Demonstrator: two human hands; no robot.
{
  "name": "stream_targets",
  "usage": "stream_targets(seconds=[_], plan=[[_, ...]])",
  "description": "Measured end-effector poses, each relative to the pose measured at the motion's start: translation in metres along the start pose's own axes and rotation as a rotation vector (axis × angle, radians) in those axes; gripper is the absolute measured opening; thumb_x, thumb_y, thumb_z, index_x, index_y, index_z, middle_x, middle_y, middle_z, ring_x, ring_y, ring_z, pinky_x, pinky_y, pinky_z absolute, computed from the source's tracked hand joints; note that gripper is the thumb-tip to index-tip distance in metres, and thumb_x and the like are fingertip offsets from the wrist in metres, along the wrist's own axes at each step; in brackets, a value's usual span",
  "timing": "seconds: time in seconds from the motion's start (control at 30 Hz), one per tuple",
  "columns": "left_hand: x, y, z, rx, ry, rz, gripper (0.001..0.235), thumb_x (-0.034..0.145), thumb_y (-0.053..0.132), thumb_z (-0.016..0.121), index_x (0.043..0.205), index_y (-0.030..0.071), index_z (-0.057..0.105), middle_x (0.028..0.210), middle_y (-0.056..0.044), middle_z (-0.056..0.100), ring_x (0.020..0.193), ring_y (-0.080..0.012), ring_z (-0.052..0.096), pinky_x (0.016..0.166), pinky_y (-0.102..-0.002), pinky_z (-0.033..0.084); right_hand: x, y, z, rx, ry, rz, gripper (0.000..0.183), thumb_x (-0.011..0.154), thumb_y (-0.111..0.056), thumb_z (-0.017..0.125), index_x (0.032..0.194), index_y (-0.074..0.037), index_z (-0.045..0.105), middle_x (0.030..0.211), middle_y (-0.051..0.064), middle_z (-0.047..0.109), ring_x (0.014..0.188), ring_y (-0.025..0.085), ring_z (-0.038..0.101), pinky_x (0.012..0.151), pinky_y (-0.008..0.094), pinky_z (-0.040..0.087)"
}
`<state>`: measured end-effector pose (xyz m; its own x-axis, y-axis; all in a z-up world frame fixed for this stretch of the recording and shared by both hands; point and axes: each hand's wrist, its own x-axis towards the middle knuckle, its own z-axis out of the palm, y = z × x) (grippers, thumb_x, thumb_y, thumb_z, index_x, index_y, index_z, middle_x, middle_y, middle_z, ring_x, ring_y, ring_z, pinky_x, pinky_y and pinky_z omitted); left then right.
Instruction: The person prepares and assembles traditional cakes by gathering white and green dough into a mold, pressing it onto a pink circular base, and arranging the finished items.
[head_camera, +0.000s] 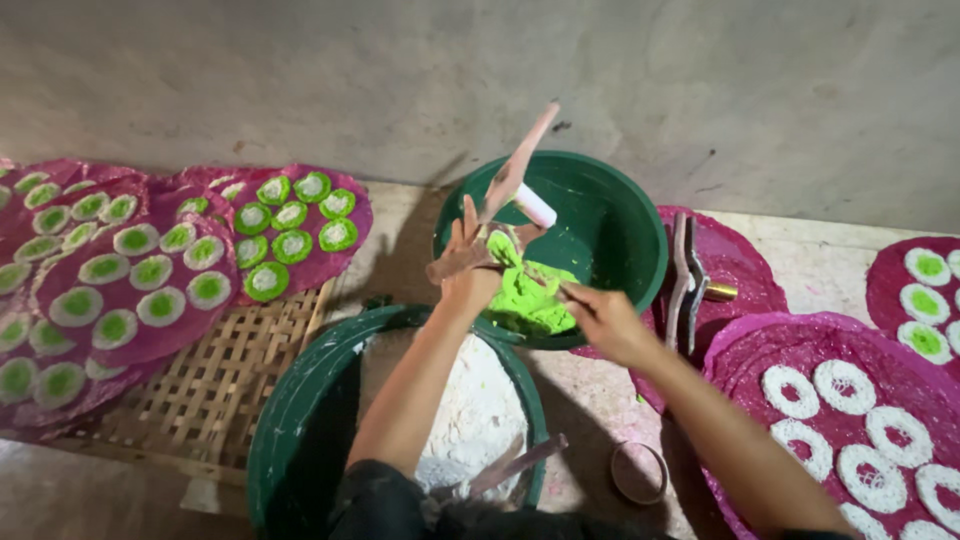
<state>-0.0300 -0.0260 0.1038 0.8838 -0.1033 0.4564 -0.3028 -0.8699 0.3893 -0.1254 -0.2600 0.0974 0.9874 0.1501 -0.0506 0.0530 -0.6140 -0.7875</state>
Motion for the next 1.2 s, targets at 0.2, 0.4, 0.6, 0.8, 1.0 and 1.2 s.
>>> stream_targets(seconds=[0.2, 0.4, 0.6, 0.8, 1.0, 1.2], plan=[[-0.024, -0.009, 0.005, -0.216, 0.073, 0.195, 0.079, 0.093, 0.047, 0.078, 0.155, 0.010, 0.047, 0.122, -0.012, 0.062, 0.109, -0.0311, 0.065, 0.090, -0.044, 0.056, 0.025, -0.064, -0.075, -0.596, -0.182, -0.260, 0.027, 0.100, -0.027, 0.058, 0.119, -0.016, 0.074, 0.096, 0.015, 0.076, 0.087, 0.033, 0.073, 0.074, 0.045, 0.055], [-0.028, -0.013, 0.017, -0.124, 0.144, 0.386, 0.079, 0.071, 0.047, 0.072, 0.133, 0.001, 0.059, 0.122, -0.019, 0.069, 0.104, -0.0446, 0.068, 0.079, -0.052, 0.053, 0.012, -0.115, -0.034, -1.178, -0.166, -0.507, 0.037, 0.093, -0.015, 0.055, 0.130, -0.015, 0.059, 0.098, 0.011, 0.071, 0.082, 0.028, 0.075, 0.065, 0.040, 0.059], [-0.015, -0.093, 0.009, -0.347, -0.062, -0.219, 0.037, 0.090, 0.028, 0.067, 0.121, 0.007, 0.071, 0.113, -0.014, 0.074, 0.100, -0.0324, 0.070, 0.082, -0.045, 0.055, 0.011, -0.065, -0.050, -0.957, -0.071, -0.264, 0.032, 0.092, -0.011, 0.054, 0.122, -0.012, 0.062, 0.105, 0.013, 0.071, 0.087, 0.032, 0.074, 0.070, 0.045, 0.060], [-0.037, -0.064, 0.024, -1.395, -0.316, -0.511, 0.043, 0.076, 0.009, 0.066, 0.120, 0.011, 0.069, 0.100, -0.002, 0.069, 0.090, -0.0120, 0.064, 0.076, -0.026, 0.054, 0.065, -0.045, -0.033, 0.333, -0.015, -0.126, 0.064, 0.105, -0.038, 0.046, 0.159, -0.005, 0.039, 0.140, 0.019, 0.060, 0.118, 0.029, 0.066, 0.094, 0.042, 0.056], [-0.102, 0.034, 0.004, -1.681, -0.773, -0.484, 0.050, 0.076, 0.003, 0.068, 0.125, 0.004, 0.062, 0.104, -0.008, 0.067, 0.093, -0.0176, 0.065, 0.077, -0.034, 0.056, 0.006, -0.076, -0.032, 1.406, -0.098, -0.579, 0.068, 0.106, -0.041, 0.059, 0.164, -0.024, 0.029, 0.136, 0.020, 0.056, 0.120, 0.031, 0.064, 0.094, 0.044, 0.056], [-0.099, 0.056, -0.068, -0.941, -0.704, 0.102, 0.054, 0.085, 0.018, 0.077, 0.133, 0.009, 0.054, 0.122, -0.006, 0.066, 0.112, -0.0185, 0.065, 0.095, -0.036, 0.056, -0.052, -0.107, -0.093, 0.523, 0.066, -0.804, 0.051, 0.107, -0.023, 0.053, 0.155, -0.011, 0.042, 0.138, 0.023, 0.062, 0.107, 0.029, 0.069, 0.088, 0.041, 0.060]])
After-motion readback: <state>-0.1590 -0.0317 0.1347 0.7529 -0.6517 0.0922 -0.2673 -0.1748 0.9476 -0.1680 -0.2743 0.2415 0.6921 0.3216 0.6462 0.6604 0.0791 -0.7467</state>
